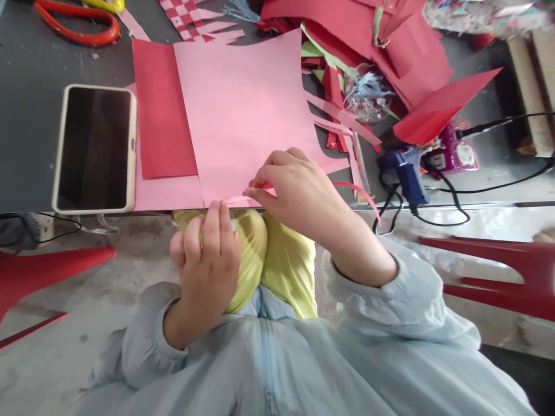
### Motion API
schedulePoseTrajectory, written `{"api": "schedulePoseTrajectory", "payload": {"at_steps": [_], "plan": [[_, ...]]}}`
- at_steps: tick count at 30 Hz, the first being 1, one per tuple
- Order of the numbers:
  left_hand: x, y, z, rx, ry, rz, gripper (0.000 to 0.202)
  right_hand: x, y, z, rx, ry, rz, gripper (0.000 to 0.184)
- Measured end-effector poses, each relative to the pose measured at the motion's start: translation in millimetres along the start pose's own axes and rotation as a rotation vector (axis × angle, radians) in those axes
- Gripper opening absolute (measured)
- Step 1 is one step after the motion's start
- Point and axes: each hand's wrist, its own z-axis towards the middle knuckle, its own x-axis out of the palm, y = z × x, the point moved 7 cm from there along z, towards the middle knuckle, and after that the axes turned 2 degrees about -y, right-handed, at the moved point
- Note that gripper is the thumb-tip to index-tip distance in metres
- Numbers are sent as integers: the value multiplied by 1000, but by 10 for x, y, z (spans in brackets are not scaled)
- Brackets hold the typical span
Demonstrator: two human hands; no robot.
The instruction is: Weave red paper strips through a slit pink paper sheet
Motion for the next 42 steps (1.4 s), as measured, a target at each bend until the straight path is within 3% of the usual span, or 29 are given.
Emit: {"api": "schedulePoseTrajectory", "payload": {"at_steps": [5,15,28,36,42], "plan": [[37,-1,-17,0,2,-21,61,-4,9,9,-39,-35,-17,16],[35,7,-2,64,57,18,61,-15,51,57,-85,19,2,19],[53,-23,-2,-11,120,75,57,41,112,106,-159,-35,-89,28],[86,-39,7,-66,190,14,49,49,120,130,-164,29,-135,22],[118,26,-60,-126,266,-107,57,42,130,160,-169,28,-138,25]]}}
